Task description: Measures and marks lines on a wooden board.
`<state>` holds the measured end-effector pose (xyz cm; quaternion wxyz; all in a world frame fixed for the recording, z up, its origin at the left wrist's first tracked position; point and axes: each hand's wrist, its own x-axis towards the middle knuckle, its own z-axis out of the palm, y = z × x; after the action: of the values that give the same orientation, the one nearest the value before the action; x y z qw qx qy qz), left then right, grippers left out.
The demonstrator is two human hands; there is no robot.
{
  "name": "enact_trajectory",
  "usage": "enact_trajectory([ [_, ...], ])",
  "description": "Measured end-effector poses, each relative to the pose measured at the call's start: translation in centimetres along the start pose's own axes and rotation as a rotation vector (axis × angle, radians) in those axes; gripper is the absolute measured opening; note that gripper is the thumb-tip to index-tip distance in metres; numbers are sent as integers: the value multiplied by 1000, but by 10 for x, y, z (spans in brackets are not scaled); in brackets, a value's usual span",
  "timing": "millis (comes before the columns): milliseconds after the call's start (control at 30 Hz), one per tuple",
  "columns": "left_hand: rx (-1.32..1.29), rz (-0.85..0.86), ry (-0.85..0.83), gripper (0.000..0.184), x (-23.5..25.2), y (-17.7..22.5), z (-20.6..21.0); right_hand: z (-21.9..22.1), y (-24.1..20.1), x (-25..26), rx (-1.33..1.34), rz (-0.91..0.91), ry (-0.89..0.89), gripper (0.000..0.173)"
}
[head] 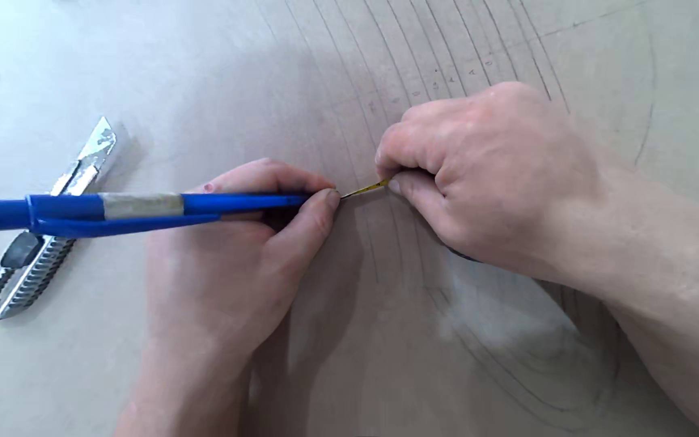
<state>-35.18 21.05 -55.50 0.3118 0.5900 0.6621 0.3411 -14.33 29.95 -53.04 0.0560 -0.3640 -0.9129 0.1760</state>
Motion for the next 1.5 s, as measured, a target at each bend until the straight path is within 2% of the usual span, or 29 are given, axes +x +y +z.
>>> enact_trajectory([
  [1000,2,75,-34,6,-47,-3,2,18,-31,-57,80,11,71,14],
  [1200,-70,91,-33,5,-49,-7,4,26,-30,-61,83,-3,97,15],
  [1300,-216,25,93,9,-55,-9,5,30,-22,-66,213,17,184,15],
  [1433,-222,-28,465,13,-64,-7,13,28,0,-82,745,153,276,12],
  [1500,-197,-97,592,15,-71,-3,17,26,11,-89,886,162,264,13],
])
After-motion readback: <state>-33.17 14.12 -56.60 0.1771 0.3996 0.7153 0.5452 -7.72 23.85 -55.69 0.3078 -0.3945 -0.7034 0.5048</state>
